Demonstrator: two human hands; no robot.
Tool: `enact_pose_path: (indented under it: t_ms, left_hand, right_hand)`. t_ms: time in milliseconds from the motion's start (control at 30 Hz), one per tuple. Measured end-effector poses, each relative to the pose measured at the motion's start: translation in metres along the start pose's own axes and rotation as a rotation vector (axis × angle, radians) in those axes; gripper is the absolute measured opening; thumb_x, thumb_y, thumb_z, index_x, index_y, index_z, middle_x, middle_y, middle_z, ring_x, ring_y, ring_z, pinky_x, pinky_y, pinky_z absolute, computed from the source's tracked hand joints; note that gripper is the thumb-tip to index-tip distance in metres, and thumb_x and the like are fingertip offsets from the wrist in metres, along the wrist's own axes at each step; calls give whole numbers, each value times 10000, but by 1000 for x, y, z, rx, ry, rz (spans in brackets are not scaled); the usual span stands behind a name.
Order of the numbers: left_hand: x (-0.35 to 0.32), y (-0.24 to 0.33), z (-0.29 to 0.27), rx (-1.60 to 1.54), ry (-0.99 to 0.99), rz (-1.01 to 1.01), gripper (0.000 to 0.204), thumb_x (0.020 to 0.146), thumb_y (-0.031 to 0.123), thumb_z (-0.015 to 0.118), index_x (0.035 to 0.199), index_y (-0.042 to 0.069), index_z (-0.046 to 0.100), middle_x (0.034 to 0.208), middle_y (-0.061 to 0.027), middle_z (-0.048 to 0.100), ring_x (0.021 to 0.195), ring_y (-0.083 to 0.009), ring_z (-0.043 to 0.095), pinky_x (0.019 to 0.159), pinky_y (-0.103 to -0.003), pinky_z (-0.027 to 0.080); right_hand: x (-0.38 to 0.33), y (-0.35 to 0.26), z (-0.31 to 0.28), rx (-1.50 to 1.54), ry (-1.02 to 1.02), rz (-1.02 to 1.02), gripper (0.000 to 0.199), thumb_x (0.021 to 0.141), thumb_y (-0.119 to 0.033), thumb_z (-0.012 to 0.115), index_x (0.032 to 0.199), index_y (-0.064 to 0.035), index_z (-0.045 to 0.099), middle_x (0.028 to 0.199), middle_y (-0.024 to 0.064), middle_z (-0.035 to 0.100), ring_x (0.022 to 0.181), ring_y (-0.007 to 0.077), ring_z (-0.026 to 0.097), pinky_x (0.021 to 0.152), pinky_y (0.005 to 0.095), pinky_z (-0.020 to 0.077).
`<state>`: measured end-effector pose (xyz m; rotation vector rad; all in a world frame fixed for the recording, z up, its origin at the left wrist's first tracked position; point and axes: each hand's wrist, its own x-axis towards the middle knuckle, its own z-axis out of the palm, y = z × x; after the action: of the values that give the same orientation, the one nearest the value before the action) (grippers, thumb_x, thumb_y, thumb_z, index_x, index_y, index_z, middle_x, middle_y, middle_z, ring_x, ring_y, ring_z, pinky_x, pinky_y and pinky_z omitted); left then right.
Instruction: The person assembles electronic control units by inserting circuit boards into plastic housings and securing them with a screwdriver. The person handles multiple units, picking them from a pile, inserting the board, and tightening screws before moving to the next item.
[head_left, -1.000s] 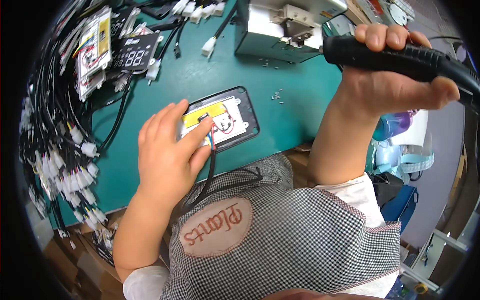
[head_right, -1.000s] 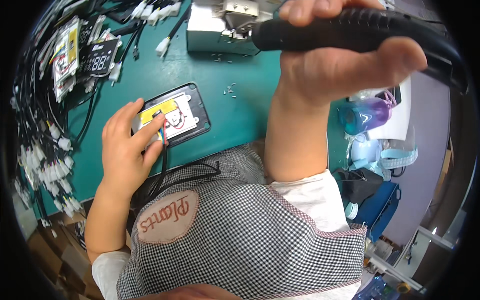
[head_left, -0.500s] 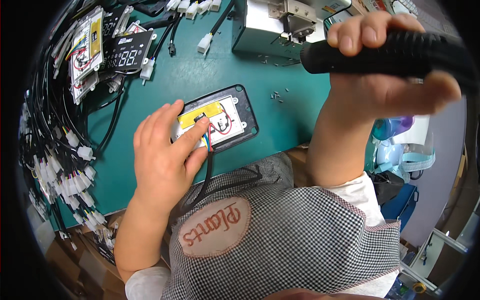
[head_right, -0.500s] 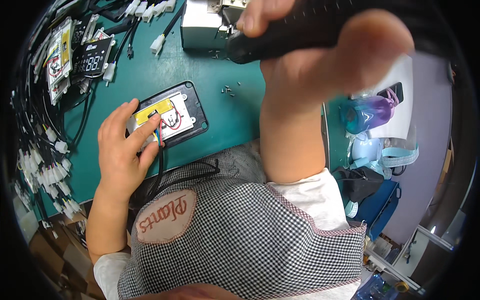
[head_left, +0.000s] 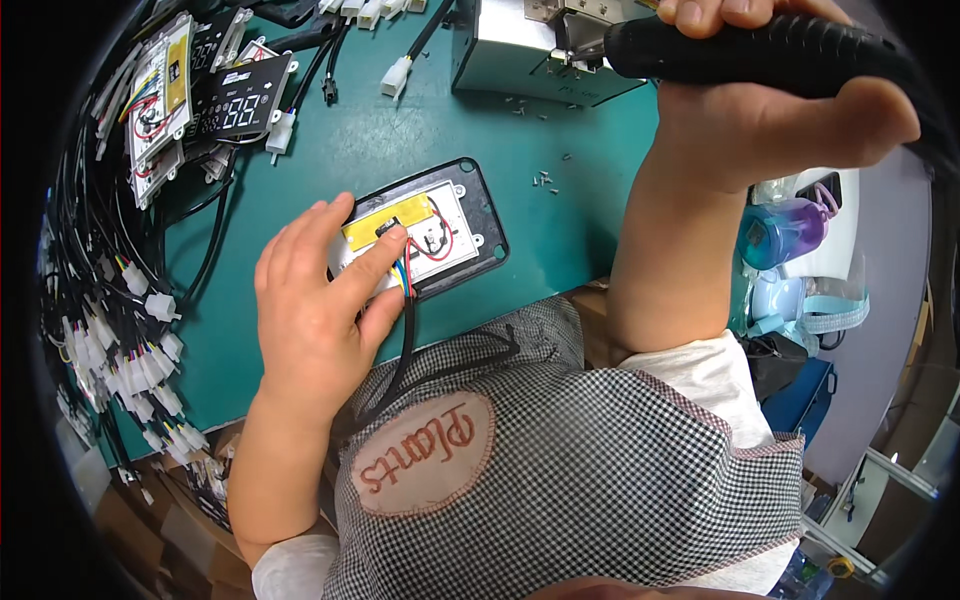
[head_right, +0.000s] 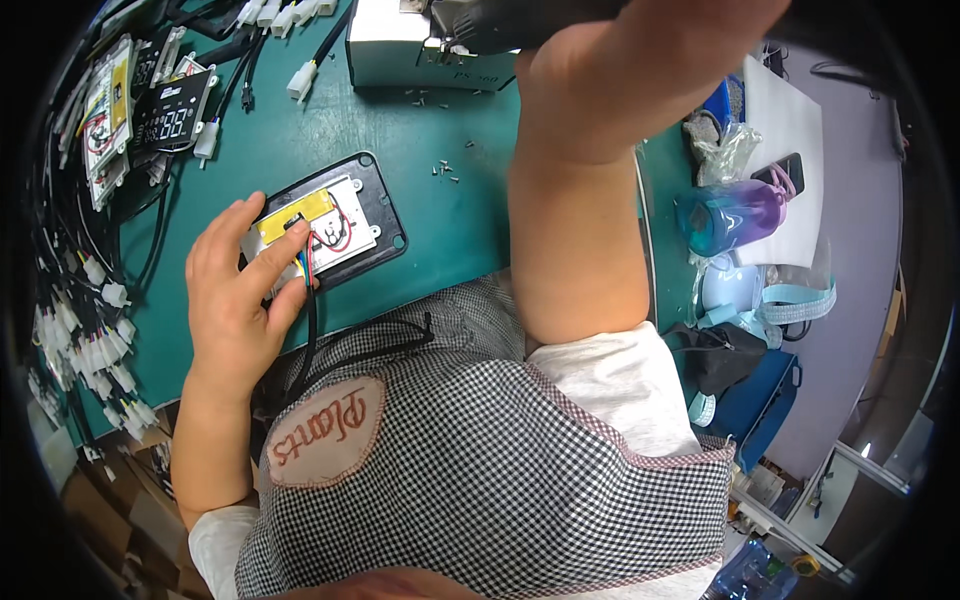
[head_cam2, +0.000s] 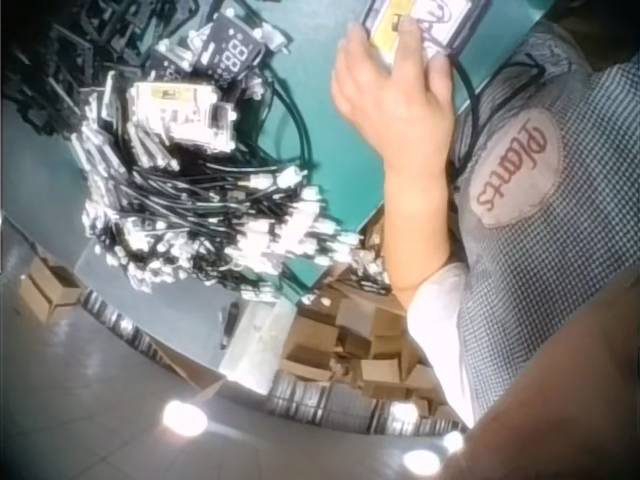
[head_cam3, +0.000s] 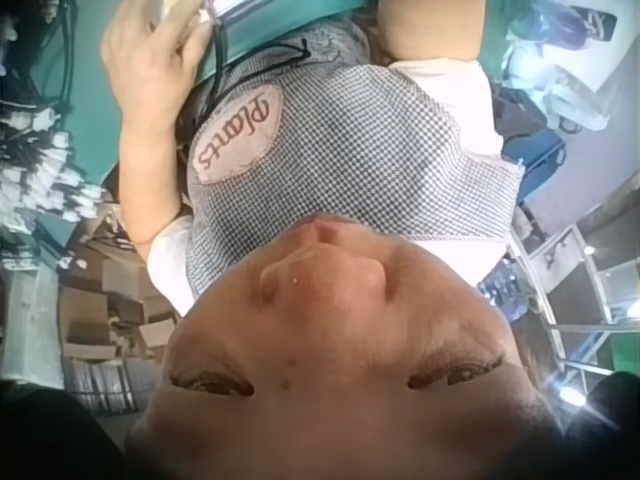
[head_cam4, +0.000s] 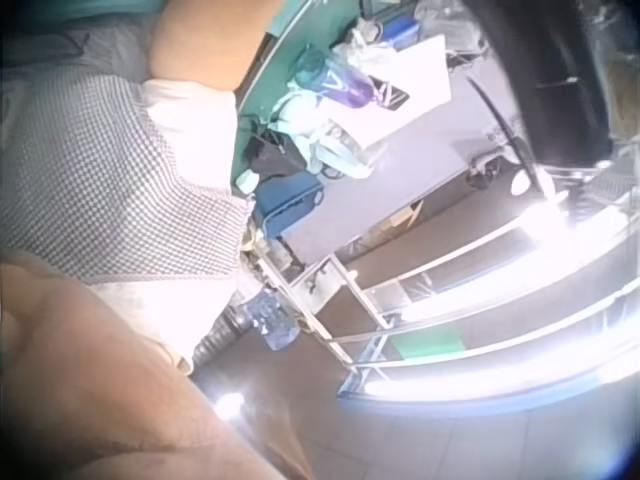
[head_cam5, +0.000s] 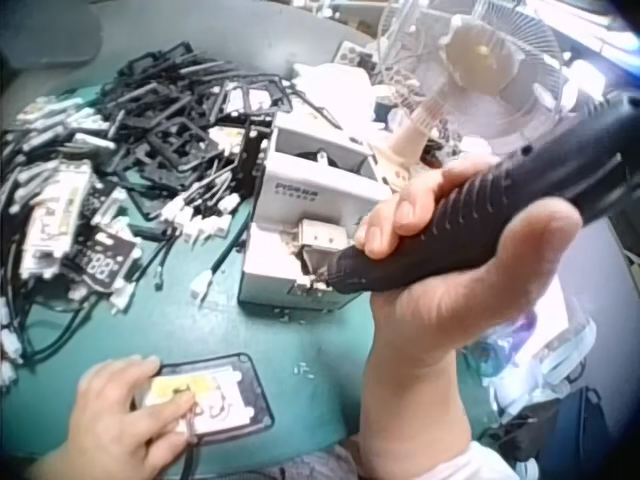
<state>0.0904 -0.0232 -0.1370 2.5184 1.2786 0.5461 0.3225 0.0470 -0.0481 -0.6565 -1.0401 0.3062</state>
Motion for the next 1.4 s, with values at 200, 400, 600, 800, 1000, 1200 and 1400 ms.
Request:
enact_pose_path:
  t_ms: [200,400,600,800,1000,1200,1400]
  left_hand:
    - [-1,-2,-3,-26,0,6,524,623,110,758,1136,179,672,1286,-143,533,1160,-352,511,972,-447,378]
    - [-6,-7,2,-4,-3,-2,569,604,92,771,1151,203,660,1294,-130,531,1161,-343,514,963,-446,389]
    - [-8,-6,3,-19,23,-14,562,590,75,777,1128,200,673,1286,-124,542,1162,-337,517,968,-442,391]
    - [-7,-7,3,-20,16,-21,549,600,86,782,1123,216,676,1290,-117,539,1163,-334,516,973,-443,390]
    - [-9,-8,5,-37,49,-16,527,609,112,785,1113,221,675,1272,-114,544,1148,-336,520,964,-456,397]
    - [-9,-6,6,-40,61,-35,532,603,117,782,1117,207,672,1274,-123,540,1153,-345,516,964,-462,394]
    - [-6,-5,1,-35,26,-20,534,608,113,769,1126,195,670,1292,-132,528,1162,-354,511,973,-461,379]
  right_hand:
    - [9,19,-60,536,-790,340,950,686,-850,489,1210,-59,540,921,87,561,753,223,568,697,375,476]
    - [-67,-6,-50,577,-682,323,882,727,-692,649,1253,-13,447,899,98,539,694,217,563,645,368,470]
    - [-83,-3,-41,453,-619,238,883,697,-734,637,1189,-24,456,804,78,548,600,199,558,569,351,479]
    - [-79,1,-39,394,-808,230,838,698,-702,660,1146,-27,443,778,77,556,562,181,554,524,323,481]
    - [-75,1,-36,416,-902,261,809,711,-665,683,1142,-25,442,788,84,558,579,187,560,531,327,487]
    - [-78,3,-44,419,-583,290,855,711,-770,580,1145,-39,488,796,88,557,603,204,561,563,356,486]
    - [7,1,-50,311,-393,120,835,645,-874,499,945,-114,665,726,62,581,580,217,576,560,378,496]
